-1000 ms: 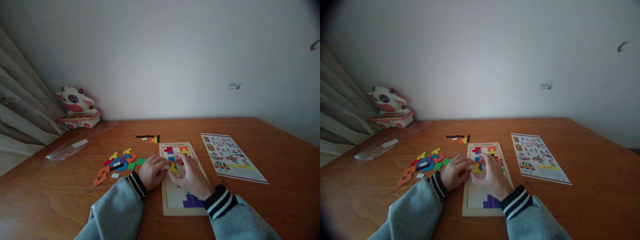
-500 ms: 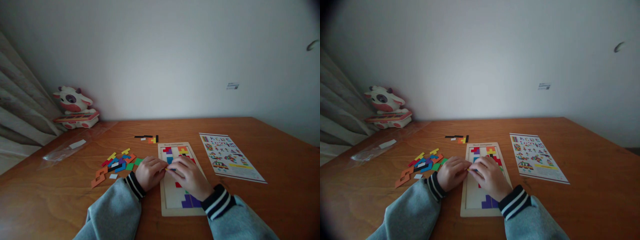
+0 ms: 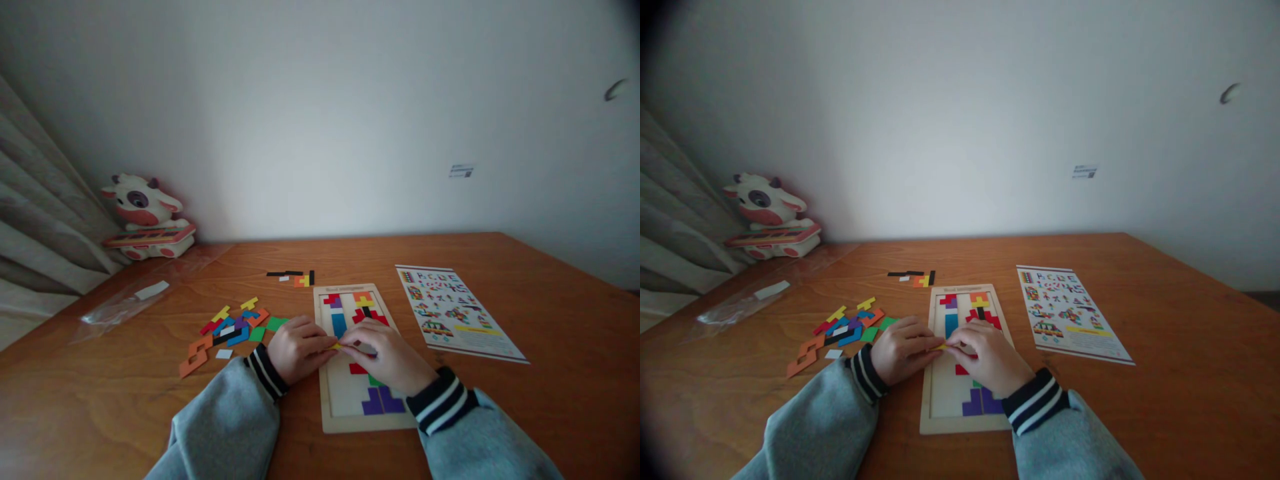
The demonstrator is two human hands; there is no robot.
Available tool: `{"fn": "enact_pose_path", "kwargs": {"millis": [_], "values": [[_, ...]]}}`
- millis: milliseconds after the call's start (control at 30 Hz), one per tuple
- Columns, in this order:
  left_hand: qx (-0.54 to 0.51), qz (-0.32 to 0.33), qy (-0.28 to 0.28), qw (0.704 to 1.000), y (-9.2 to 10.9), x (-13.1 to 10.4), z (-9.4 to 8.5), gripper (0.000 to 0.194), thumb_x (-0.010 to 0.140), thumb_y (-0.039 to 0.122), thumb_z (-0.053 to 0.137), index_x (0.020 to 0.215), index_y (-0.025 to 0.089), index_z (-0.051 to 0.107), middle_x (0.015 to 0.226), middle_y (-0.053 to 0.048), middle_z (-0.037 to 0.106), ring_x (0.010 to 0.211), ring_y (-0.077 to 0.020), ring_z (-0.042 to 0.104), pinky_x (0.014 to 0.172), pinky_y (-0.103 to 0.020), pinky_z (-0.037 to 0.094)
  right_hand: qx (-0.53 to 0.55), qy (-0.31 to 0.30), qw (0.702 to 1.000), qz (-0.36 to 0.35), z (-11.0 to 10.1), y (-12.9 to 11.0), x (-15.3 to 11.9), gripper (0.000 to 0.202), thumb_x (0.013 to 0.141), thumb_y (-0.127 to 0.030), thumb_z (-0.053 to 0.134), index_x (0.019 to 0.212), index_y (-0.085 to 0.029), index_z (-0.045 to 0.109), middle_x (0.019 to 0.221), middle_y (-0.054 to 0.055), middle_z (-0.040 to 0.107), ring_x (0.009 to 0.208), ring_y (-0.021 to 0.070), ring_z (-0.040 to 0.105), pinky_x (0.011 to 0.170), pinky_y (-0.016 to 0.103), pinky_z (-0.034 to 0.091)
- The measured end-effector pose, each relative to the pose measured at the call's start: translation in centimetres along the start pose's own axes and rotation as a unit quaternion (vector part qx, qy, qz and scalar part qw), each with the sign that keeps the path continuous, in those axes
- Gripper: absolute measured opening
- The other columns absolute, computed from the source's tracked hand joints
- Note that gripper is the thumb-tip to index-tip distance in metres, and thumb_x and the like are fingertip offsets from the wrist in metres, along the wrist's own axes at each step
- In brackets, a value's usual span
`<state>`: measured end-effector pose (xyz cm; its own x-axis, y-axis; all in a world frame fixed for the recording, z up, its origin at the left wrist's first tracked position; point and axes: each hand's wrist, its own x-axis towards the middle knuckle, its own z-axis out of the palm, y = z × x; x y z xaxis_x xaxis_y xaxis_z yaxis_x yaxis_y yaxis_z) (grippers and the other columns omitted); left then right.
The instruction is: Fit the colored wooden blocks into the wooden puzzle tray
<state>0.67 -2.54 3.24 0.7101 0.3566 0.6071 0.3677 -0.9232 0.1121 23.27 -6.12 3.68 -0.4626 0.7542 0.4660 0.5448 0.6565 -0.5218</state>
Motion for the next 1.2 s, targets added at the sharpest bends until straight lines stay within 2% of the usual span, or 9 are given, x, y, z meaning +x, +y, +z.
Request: {"fn": "enact_pose_path", "kwargs": {"millis": [100, 300, 600, 800, 933, 1033, 1200], "values": [[-0.029, 0.010, -0.024, 0.999, 0.07, -0.12, 0.15, 0.022, 0.092, 0.034, 0.059, 0.100, 0.016, 0.070, 0.078, -0.006, 0.072, 0.068, -0.0158, 0.063, 0.065, -0.028, 0.051, 0.002, -0.009, 1.000, 0.014, -0.06, 0.47, -0.15, 0.009, 0.084, -0.016, 0.068, 0.090, -0.022, 0.067, 0.088, 0.002, 0.073, 0.083, 0.0171, 0.067, 0.079, 0.032, 0.053], [-0.019, -0.003, -0.036, 0.999, -0.12, -0.26, 0.34, 0.022, 0.095, 0.032, 0.054, 0.095, 0.018, 0.071, 0.079, -0.007, 0.072, 0.071, -0.0158, 0.064, 0.069, -0.029, 0.052, -0.028, -0.019, 0.999, 0.019, 0.41, 0.74, -0.24, 0.011, 0.080, -0.018, 0.073, 0.088, -0.023, 0.068, 0.087, 0.002, 0.073, 0.083, 0.0174, 0.067, 0.077, 0.032, 0.053], [-0.023, -0.021, -0.051, 0.998, -0.32, -0.39, 0.58, 0.019, 0.093, 0.032, 0.058, 0.097, 0.021, 0.073, 0.083, -0.006, 0.071, 0.074, -0.0167, 0.061, 0.070, -0.029, 0.051, -0.055, -0.032, 0.998, 0.019, 0.85, 0.47, -0.02, 0.011, 0.081, -0.017, 0.074, 0.089, -0.022, 0.068, 0.091, 0.002, 0.070, 0.089, 0.0192, 0.065, 0.082, 0.033, 0.052], [-0.012, -0.023, -0.046, 0.999, -0.19, -0.31, 0.44, 0.017, 0.092, 0.031, 0.061, 0.088, 0.019, 0.073, 0.082, -0.005, 0.070, 0.073, -0.0158, 0.059, 0.069, -0.028, 0.050, -0.078, 0.012, 0.995, 0.052, 0.57, 0.64, -0.08, 0.036, 0.075, -0.022, 0.079, 0.108, -0.022, 0.064, 0.098, 0.005, 0.070, 0.091, 0.0229, 0.065, 0.084, 0.040, 0.053], [-0.014, -0.031, -0.049, 0.998, -0.28, -0.35, 0.44, 0.016, 0.092, 0.030, 0.061, 0.090, 0.019, 0.073, 0.082, -0.005, 0.069, 0.074, -0.0160, 0.060, 0.071, -0.028, 0.051, -0.081, 0.051, 0.993, 0.063, 0.22, 0.91, -0.06, 0.025, 0.082, -0.024, 0.072, 0.105, -0.022, 0.064, 0.096, 0.005, 0.069, 0.087, 0.0215, 0.065, 0.082, 0.039, 0.053], [-0.018, -0.036, -0.049, 0.998, -0.52, -0.52, 0.69, 0.017, 0.092, 0.032, 0.061, 0.093, 0.019, 0.071, 0.084, -0.005, 0.071, 0.076, -0.0164, 0.061, 0.072, -0.029, 0.052, -0.082, 0.076, 0.992, 0.063, 0.11, 1.05, -0.06, 0.014, 0.088, -0.022, 0.062, 0.102, -0.022, 0.064, 0.097, 0.006, 0.068, 0.091, 0.0213, 0.064, 0.084, 0.038, 0.052], [-0.019, -0.029, -0.044, 0.998, -0.60, -0.56, 0.86, 0.018, 0.091, 0.035, 0.063, 0.093, 0.018, 0.070, 0.086, -0.004, 0.072, 0.076, -0.0166, 0.062, 0.072, -0.029, 0.052, -0.084, 0.082, 0.991, 0.058, 0.10, 1.13, -0.10, 0.013, 0.090, -0.021, 0.059, 0.102, -0.022, 0.064, 0.100, 0.006, 0.068, 0.095, 0.0215, 0.063, 0.087, 0.038, 0.050]]}}
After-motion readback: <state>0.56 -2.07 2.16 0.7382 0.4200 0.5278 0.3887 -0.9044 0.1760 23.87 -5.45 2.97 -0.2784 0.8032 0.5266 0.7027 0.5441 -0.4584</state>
